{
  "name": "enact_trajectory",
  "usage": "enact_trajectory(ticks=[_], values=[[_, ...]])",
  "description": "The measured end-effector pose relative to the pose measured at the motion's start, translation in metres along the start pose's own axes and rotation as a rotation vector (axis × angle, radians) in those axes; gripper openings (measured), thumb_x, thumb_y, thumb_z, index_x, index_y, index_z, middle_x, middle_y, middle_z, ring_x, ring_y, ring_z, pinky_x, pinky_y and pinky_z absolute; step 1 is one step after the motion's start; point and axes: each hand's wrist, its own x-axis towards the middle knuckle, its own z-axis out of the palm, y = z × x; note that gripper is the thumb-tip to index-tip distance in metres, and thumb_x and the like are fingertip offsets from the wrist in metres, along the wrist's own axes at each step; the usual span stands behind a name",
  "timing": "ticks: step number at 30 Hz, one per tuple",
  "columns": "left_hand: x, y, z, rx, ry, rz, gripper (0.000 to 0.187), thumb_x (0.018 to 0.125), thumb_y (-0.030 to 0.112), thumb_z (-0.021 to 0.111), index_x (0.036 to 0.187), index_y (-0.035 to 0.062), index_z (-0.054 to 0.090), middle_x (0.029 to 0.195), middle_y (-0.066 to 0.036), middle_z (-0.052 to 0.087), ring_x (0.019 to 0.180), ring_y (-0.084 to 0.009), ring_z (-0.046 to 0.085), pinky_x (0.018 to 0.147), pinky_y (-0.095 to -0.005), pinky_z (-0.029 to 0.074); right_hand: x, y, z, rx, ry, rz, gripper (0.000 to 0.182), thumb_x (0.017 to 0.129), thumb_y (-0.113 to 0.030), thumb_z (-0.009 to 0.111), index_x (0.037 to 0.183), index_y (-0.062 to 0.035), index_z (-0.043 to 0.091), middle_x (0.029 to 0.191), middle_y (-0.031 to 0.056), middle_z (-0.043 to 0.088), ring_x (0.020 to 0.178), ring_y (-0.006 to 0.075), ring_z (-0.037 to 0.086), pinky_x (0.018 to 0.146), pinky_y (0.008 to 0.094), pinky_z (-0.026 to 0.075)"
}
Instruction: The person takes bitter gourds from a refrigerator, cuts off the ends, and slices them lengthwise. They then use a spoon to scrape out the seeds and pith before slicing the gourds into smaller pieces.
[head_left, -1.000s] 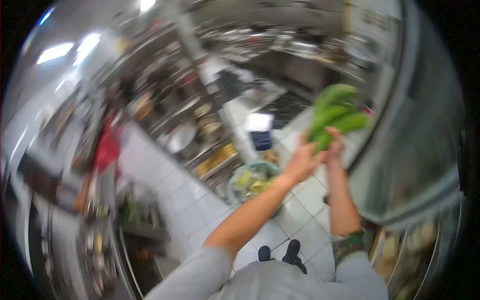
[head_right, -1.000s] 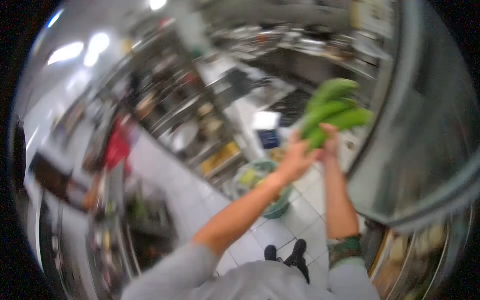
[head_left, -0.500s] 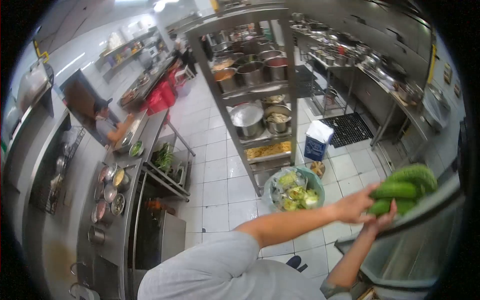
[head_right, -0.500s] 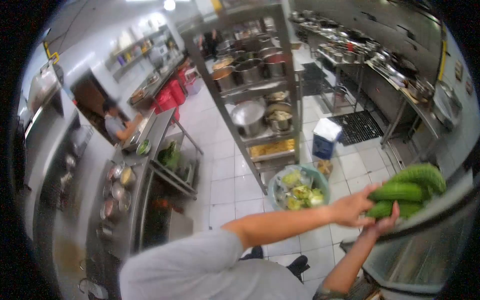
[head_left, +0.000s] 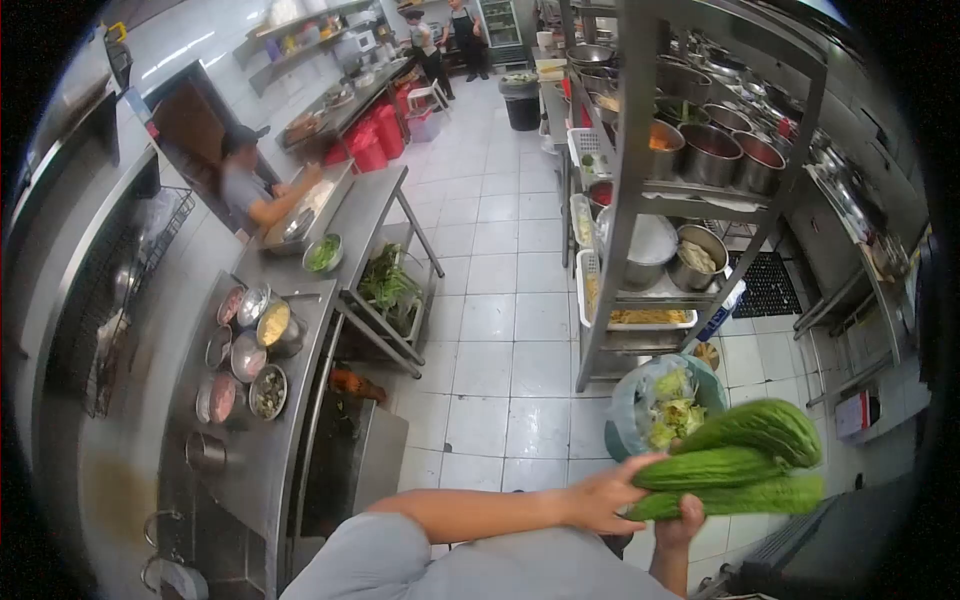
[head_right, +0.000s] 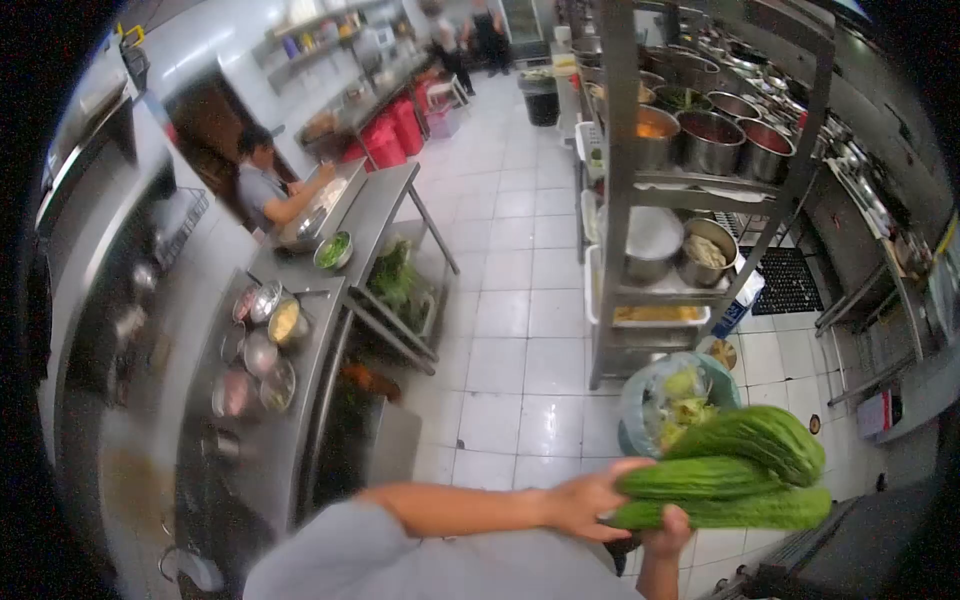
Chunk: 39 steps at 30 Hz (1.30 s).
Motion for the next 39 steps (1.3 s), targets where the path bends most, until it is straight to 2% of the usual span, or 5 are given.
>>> enact_trajectory(ticks=[12, 21, 28, 35, 39], values=[[-0.090, -0.005, -0.235, 0.603, 0.505, -0.282, 0.065, 0.074, 0.042, 0.078, 0.124, 0.0031, 0.063, 0.141, -0.022, 0.047, 0.135, -0.0417, 0.034, 0.114, -0.0528, 0.022, 0.169, 0.159, 0.242, 0.277, -0.423, 0.553, 0.071, 0.077, -0.020, 0.071, 0.138, 0.0012, 0.041, 0.131, 0.0215, 0.054, 0.122, 0.0332, 0.054, 0.104, 0.0472, 0.045], [-0.058, -0.077, -0.431, 1.135, 0.612, -0.481, 0.065, 0.069, 0.041, 0.081, 0.119, 0.0021, 0.066, 0.142, -0.035, 0.034, 0.136, -0.0455, 0.030, 0.109, -0.0501, 0.033, 0.374, 0.274, 0.405, 0.675, -0.588, 0.912, 0.050, 0.085, -0.015, 0.061, 0.130, 0.0042, 0.049, 0.121, 0.0162, 0.061, 0.111, 0.0293, 0.061, 0.099, 0.0423, 0.049], [-0.043, -0.155, -0.563, 1.008, 0.845, -0.518, 0.048, 0.080, 0.046, 0.072, 0.099, 0.0023, 0.073, 0.137, -0.034, 0.048, 0.132, -0.0486, 0.042, 0.107, -0.0506, 0.038, 0.507, 0.369, 0.483, 0.577, -0.715, 1.057, 0.058, 0.084, -0.022, 0.061, 0.134, 0.0041, 0.047, 0.126, 0.0227, 0.059, 0.116, 0.0318, 0.059, 0.103, 0.0453, 0.046], [-0.019, -0.275, -0.744, 0.710, 0.955, -0.435, 0.026, 0.074, 0.020, 0.080, 0.084, 0.0013, 0.065, 0.124, -0.026, 0.058, 0.116, -0.0438, 0.058, 0.097, -0.0484, 0.047, 0.669, 0.454, 0.523, 0.306, -0.704, 1.045, 0.051, 0.083, -0.015, 0.061, 0.129, 0.0024, 0.052, 0.121, 0.0159, 0.062, 0.111, 0.0262, 0.061, 0.097, 0.0408, 0.049], [0.057, -0.364, -0.849, 0.205, 1.142, -0.652, 0.055, 0.082, 0.009, 0.072, 0.130, 0.0026, 0.045, 0.138, -0.020, 0.046, 0.126, -0.0333, 0.049, 0.100, -0.0462, 0.044, 0.766, 0.463, 0.540, -0.001, -0.630, 0.922, 0.051, 0.079, -0.007, 0.061, 0.129, 0.0003, 0.052, 0.117, 0.0111, 0.062, 0.108, 0.0216, 0.059, 0.095, 0.0363, 0.046]])
